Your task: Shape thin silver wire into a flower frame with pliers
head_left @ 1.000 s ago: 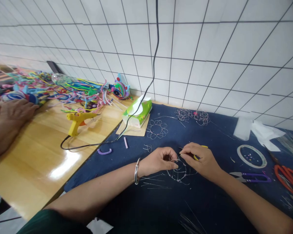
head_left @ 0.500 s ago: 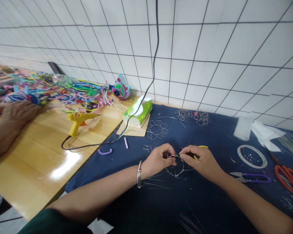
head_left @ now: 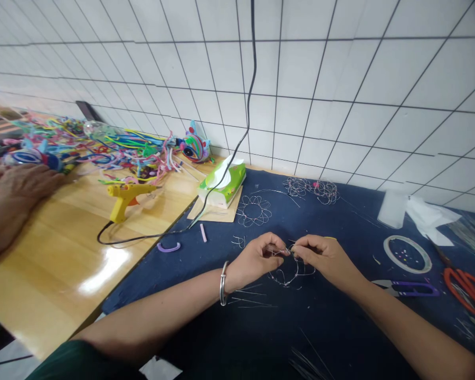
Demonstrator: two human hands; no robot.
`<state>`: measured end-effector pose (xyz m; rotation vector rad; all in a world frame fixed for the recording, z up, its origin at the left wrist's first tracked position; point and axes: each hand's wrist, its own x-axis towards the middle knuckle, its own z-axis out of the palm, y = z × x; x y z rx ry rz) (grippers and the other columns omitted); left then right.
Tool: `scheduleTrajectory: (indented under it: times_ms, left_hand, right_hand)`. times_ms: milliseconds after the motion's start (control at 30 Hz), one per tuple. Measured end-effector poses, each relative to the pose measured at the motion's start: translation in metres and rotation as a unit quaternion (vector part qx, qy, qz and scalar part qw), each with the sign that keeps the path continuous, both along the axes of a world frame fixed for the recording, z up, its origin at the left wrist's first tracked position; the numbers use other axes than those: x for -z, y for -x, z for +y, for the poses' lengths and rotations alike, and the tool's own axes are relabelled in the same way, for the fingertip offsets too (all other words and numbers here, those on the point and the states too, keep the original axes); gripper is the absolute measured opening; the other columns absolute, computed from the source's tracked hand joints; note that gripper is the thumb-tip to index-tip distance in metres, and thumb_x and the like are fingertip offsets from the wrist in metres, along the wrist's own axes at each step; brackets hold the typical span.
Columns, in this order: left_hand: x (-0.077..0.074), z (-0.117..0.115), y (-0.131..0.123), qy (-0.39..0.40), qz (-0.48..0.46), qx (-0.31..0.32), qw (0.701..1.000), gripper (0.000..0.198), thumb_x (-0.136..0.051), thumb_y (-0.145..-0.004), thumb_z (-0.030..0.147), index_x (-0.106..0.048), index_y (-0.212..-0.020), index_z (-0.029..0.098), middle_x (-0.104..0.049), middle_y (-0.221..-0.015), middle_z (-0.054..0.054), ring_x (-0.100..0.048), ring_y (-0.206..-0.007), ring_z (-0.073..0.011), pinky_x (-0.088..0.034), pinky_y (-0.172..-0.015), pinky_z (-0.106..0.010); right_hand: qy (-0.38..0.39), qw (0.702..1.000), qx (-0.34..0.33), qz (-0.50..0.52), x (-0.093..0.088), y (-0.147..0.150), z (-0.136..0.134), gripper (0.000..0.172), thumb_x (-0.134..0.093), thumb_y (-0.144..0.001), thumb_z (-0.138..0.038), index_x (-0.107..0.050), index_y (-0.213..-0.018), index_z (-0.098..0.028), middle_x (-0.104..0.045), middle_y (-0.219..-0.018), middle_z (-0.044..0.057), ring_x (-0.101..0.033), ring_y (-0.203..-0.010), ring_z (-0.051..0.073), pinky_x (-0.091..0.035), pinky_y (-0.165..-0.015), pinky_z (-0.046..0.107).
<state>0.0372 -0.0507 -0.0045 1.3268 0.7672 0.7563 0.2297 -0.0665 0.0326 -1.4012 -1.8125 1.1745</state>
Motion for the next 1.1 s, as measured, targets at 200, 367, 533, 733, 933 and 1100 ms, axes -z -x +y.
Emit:
scheduleTrajectory:
  times_ms: [200, 367, 533, 733, 933, 1100]
  left_hand:
    - [-0.0001, -0.0008, 0.0002, -0.018, -0.007, -0.008, 1.000, 0.018, -0.058, -0.073, 0.010, -0.050, -0.088, 0.015, -0.056, -0.095, -0.004, -0.055, -0.082, -0.0105, -0.043, -0.072, -0.025]
    - [-0.0001, -0.0019, 0.0004, -0.055, 0.008, -0.024, 0.998, 0.016, -0.057, -0.074, 0.012, -0.050, -0.088, 0.015, -0.056, -0.096, -0.004, -0.054, -0.082, -0.0109, -0.043, -0.072, -0.025]
    - [0.0010, -0.0037, 0.0002, -0.103, 0.034, -0.038, 0.993, 0.015, -0.056, -0.074, 0.011, -0.050, -0.088, 0.015, -0.055, -0.097, -0.005, -0.053, -0.081, -0.0109, -0.043, -0.073, -0.026]
    - [0.0030, -0.0038, -0.0008, -0.136, 0.054, -0.044, 0.988, 0.015, -0.055, -0.074, 0.010, -0.050, -0.087, 0.016, -0.053, -0.098, -0.005, -0.052, -0.080, -0.0104, -0.043, -0.073, -0.026]
    - [0.0030, -0.0039, -0.0005, -0.145, 0.062, -0.043, 0.987, 0.015, -0.055, -0.075, 0.011, -0.050, -0.088, 0.016, -0.053, -0.098, -0.005, -0.053, -0.083, -0.0118, -0.043, -0.075, -0.027]
    - [0.0031, -0.0046, -0.0006, -0.153, 0.078, -0.043, 0.984, 0.015, -0.055, -0.075, 0.011, -0.051, -0.088, 0.016, -0.053, -0.098, -0.005, -0.053, -0.082, -0.0118, -0.043, -0.074, -0.027]
  right_hand:
    - [0.008, 1.000, 0.013, 0.015, -0.0011, -0.0005, -0.0026, 0.022, -0.051, -0.080, -0.039, -0.062, -0.080, -0.020, -0.052, -0.067, -0.002, -0.043, -0.060, 0.009, -0.033, -0.055, 0.022]
    - [0.027, 0.998, 0.021, 0.047, 0.0008, 0.0014, -0.0025, 0.026, -0.051, -0.079, -0.042, -0.062, -0.080, -0.019, -0.051, -0.068, -0.001, -0.042, -0.063, 0.010, -0.034, -0.057, 0.024]
    - [0.039, 0.997, 0.032, 0.061, 0.0031, 0.0032, -0.0017, 0.025, -0.053, -0.078, -0.042, -0.063, -0.080, -0.019, -0.051, -0.067, -0.002, -0.042, -0.061, 0.010, -0.034, -0.057, 0.023]
    - [0.033, 0.996, 0.034, 0.071, 0.0025, 0.0041, -0.0020, 0.024, -0.054, -0.077, -0.041, -0.063, -0.076, -0.018, -0.052, -0.065, -0.002, -0.043, -0.059, 0.009, -0.034, -0.057, 0.023]
    - [0.013, 0.997, 0.040, 0.064, 0.0054, 0.0036, -0.0019, 0.025, -0.053, -0.078, -0.041, -0.063, -0.079, -0.018, -0.055, -0.069, -0.001, -0.046, -0.063, 0.010, -0.037, -0.058, 0.024]
    - [0.022, 0.996, 0.036, 0.075, 0.0069, 0.0038, -0.0018, 0.025, -0.052, -0.078, -0.041, -0.063, -0.081, -0.018, -0.055, -0.068, 0.000, -0.046, -0.061, 0.010, -0.038, -0.057, 0.023]
